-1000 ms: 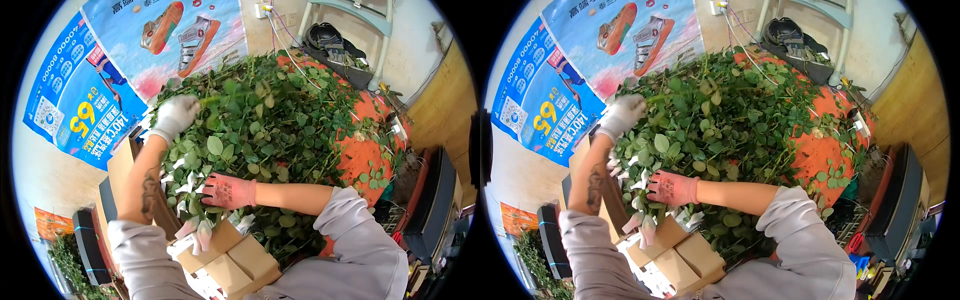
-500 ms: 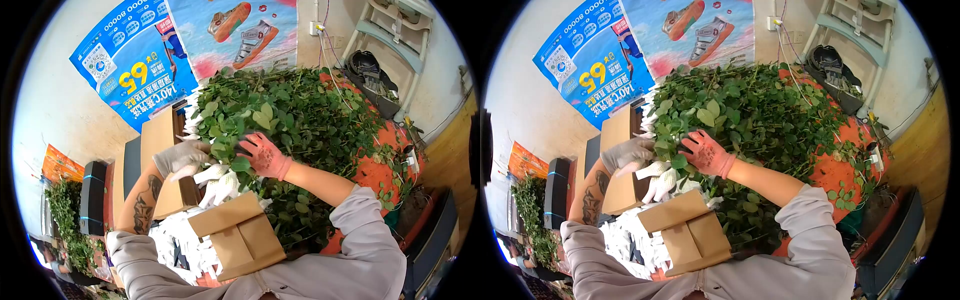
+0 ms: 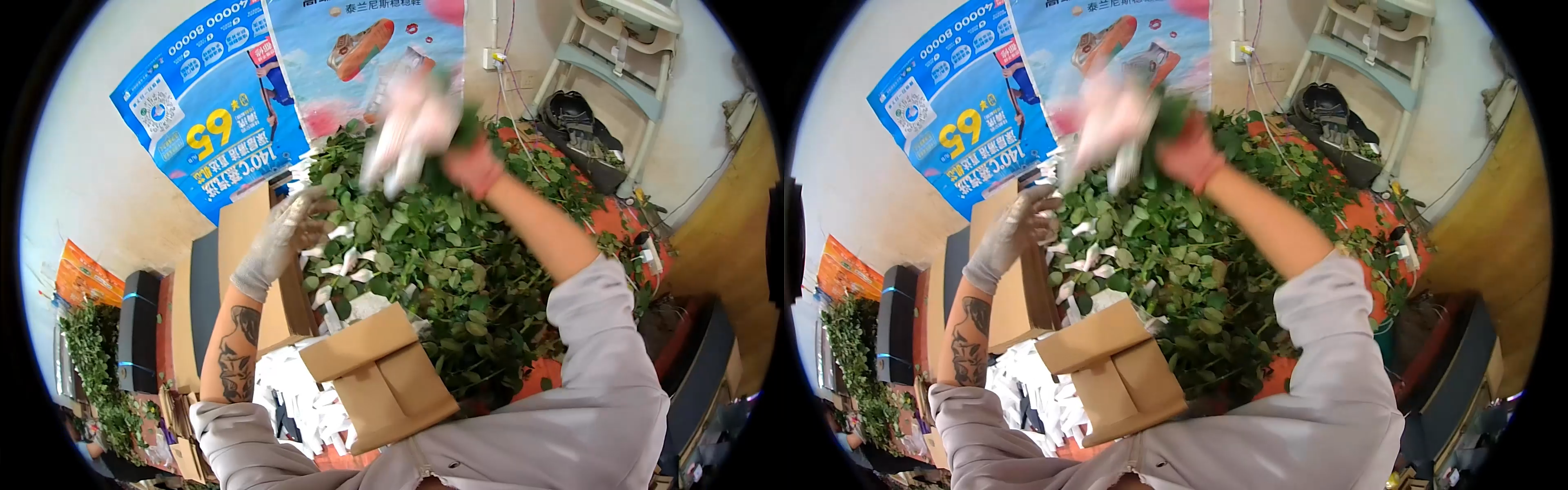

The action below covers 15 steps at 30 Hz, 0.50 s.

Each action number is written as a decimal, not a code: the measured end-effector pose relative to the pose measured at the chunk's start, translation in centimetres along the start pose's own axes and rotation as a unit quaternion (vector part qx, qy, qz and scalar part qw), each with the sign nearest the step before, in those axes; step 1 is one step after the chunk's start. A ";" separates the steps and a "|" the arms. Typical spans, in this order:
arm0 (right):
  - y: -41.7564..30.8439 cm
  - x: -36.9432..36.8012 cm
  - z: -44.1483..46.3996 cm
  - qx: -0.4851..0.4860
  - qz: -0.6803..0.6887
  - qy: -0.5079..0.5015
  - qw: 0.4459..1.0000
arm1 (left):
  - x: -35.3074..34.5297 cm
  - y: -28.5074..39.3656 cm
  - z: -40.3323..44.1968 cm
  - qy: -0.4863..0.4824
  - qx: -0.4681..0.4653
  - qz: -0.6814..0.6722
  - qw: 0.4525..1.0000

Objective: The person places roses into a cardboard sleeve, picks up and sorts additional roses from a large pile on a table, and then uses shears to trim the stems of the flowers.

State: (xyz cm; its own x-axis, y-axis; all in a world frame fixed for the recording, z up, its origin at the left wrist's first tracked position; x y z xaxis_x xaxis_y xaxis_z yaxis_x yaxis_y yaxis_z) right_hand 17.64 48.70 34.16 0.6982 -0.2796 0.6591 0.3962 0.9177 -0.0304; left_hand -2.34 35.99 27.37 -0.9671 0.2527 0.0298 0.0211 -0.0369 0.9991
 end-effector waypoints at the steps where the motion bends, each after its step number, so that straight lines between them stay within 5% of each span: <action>1: 3.5 1.3 1.7 -0.148 -0.415 -0.140 0.887 | 0.2 -0.2 -0.3 0.030 0.021 0.042 0.998; 2: 6.5 7.7 2.8 -0.277 -0.130 0.031 0.952 | 0.4 -0.5 -0.7 0.059 0.041 0.085 0.994; 3: 8.7 13.6 2.5 -0.272 0.166 0.290 0.902 | -0.3 -0.9 -0.6 0.032 0.039 0.111 0.992; 5: 16.9 19.1 5.4 -0.194 0.299 0.345 0.868 | -1.7 -1.6 -0.8 -0.006 0.037 0.167 0.985; 6: 15.3 22.3 8.3 -0.060 0.436 0.309 0.843 | -2.1 -2.5 -0.7 -0.010 0.042 0.190 0.981; 8: 15.4 24.6 11.7 0.058 0.705 0.183 0.683 | -1.6 -3.5 -0.3 0.032 -0.005 0.270 0.962; 11: 9.8 25.3 11.1 0.015 0.729 0.198 0.655 | 0.9 -2.8 -0.4 0.198 0.071 0.638 0.741; 13: 9.2 25.9 11.0 0.019 0.728 0.212 0.651 | 3.0 -4.9 0.0 0.212 0.152 0.626 0.735; 15: 7.3 27.2 11.9 0.102 0.582 0.129 0.796 | 6.9 -11.5 1.5 0.201 0.242 0.553 0.772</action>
State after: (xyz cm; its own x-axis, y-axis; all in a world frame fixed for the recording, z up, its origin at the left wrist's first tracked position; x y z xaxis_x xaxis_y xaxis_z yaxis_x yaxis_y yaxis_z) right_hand 32.44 51.11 60.85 0.6308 0.7700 0.0964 -0.6961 0.6164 -0.3681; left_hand -8.87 39.58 16.18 -0.2884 0.0020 0.9575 0.8878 0.3750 0.2667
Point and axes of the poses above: each hand's wrist, its own z-axis towards the middle knuckle, its own x-axis out of the back of the hand, y = z × x, the point moved 10 cm from there along z, towards the middle knuckle, and after that the axes turned 10 degrees about -y, right-handed, at the moved point
